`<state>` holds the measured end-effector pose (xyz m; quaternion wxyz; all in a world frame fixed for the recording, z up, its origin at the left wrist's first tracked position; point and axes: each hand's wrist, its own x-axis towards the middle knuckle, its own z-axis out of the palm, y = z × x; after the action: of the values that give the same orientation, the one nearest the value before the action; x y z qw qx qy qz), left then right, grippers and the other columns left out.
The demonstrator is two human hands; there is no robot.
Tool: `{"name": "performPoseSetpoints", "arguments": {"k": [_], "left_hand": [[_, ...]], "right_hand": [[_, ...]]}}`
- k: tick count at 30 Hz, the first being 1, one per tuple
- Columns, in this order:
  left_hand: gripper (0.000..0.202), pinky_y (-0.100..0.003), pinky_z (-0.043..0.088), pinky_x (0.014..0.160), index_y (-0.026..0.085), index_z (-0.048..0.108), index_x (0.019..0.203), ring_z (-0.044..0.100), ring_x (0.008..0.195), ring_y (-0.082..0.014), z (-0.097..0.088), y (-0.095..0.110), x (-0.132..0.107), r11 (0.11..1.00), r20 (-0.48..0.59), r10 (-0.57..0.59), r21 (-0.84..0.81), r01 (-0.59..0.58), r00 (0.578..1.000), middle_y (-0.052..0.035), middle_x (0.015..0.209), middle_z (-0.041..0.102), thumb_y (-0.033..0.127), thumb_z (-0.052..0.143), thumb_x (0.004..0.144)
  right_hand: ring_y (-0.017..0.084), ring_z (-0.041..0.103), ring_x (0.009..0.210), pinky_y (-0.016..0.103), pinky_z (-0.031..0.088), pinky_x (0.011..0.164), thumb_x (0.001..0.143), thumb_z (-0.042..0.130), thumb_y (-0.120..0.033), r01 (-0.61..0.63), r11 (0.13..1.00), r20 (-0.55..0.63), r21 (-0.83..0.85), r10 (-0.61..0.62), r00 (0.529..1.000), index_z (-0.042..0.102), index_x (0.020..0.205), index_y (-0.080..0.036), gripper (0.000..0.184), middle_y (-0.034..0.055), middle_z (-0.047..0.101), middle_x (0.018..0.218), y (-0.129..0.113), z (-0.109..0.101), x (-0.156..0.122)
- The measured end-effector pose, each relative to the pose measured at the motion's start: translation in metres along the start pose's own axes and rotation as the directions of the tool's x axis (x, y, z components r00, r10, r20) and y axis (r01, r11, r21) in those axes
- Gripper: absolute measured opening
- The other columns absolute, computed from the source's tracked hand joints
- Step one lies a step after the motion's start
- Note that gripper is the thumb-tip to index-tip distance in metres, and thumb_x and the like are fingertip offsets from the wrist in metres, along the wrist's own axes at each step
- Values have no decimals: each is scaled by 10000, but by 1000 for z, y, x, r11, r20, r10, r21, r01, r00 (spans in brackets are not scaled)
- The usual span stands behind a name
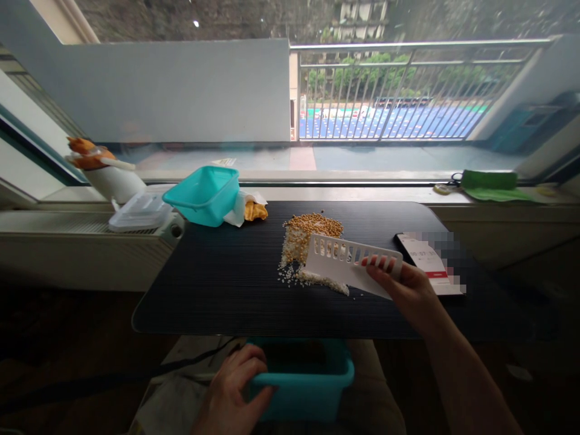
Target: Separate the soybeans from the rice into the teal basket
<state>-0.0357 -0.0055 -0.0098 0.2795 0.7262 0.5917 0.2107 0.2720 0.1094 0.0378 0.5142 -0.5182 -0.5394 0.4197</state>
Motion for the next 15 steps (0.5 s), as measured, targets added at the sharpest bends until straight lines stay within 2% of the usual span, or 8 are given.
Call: {"name": "performPoseSetpoints", "arguments": {"k": [5,15], "left_hand": [[90,-254,549,742,212,670,673,684,803,-202,0,1,3,1000,-1,-11,-17,11,1000,-32,854,692,152,664,740],[95,-249,563,715,209,684,643,701,782,-206,-7,1,0,1000,-63,-26,-10,25,998,-36,836,701,162,667,723]], "right_hand": [[235,669,880,370,539,832,780,730,-428,10,1000,22,-1,-10,1000,764,817,-241,193,40,744,881,-4,5,-3],[209,663,818,350,543,789,804,709,-395,82,997,109,11,-83,991,756,819,-217,184,31,728,823,5,33,2]]}}
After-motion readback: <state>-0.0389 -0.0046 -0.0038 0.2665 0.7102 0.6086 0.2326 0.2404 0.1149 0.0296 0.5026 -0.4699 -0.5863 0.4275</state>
